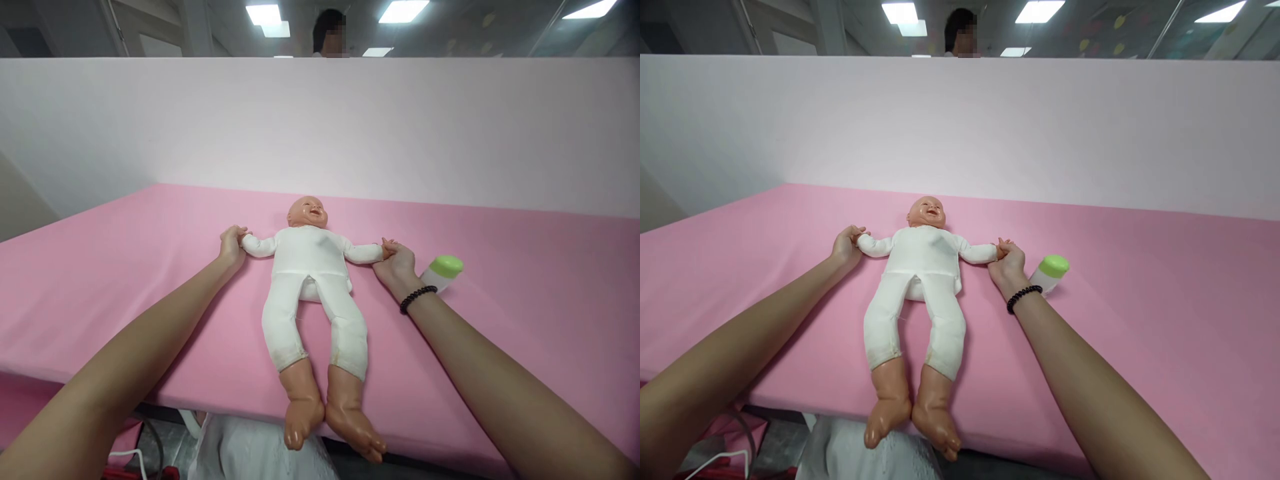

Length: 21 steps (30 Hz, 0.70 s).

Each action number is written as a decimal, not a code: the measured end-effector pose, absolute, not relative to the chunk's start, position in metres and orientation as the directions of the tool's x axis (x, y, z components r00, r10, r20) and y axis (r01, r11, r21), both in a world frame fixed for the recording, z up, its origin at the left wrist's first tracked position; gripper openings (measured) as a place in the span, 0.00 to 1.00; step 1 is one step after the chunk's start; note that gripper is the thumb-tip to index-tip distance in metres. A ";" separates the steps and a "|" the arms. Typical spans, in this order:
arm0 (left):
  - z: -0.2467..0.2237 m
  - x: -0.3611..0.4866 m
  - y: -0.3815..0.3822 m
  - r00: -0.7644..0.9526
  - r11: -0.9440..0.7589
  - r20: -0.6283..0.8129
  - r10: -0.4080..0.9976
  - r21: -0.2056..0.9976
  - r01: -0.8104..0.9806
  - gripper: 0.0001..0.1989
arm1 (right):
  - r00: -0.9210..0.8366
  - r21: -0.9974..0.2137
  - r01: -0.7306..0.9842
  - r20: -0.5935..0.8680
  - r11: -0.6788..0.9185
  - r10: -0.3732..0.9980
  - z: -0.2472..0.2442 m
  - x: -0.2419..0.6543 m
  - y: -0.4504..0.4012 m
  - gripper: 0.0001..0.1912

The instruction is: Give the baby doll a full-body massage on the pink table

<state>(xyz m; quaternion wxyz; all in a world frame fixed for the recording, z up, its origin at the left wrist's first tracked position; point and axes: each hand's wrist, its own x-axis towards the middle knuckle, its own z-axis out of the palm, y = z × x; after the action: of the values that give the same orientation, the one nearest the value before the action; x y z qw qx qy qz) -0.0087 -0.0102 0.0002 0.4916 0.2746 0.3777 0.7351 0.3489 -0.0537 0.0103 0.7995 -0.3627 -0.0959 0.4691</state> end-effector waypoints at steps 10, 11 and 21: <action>0.004 -0.013 -0.012 -0.457 -0.277 0.060 0.888 0.862 -0.425 0.26 | 0.540 -0.858 -0.416 0.035 0.303 0.841 0.003 0.355 -0.049 0.10; 0.003 -0.014 -0.011 -0.476 -0.286 0.069 0.877 0.870 -0.401 0.26 | 0.568 -0.871 -0.384 0.038 0.306 0.822 0.001 0.355 -0.047 0.11; 0.001 -0.015 0.002 -0.341 -0.426 0.385 0.857 0.903 -0.050 0.08 | 0.495 -0.893 -0.037 0.374 0.449 0.784 -0.001 0.343 -0.021 0.13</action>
<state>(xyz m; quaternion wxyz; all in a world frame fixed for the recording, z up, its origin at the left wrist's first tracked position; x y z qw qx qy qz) -0.0148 0.0024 0.0010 0.3243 0.4736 0.4265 0.6990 0.3428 -0.0212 -0.0015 0.7409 -0.4457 -0.4190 0.2772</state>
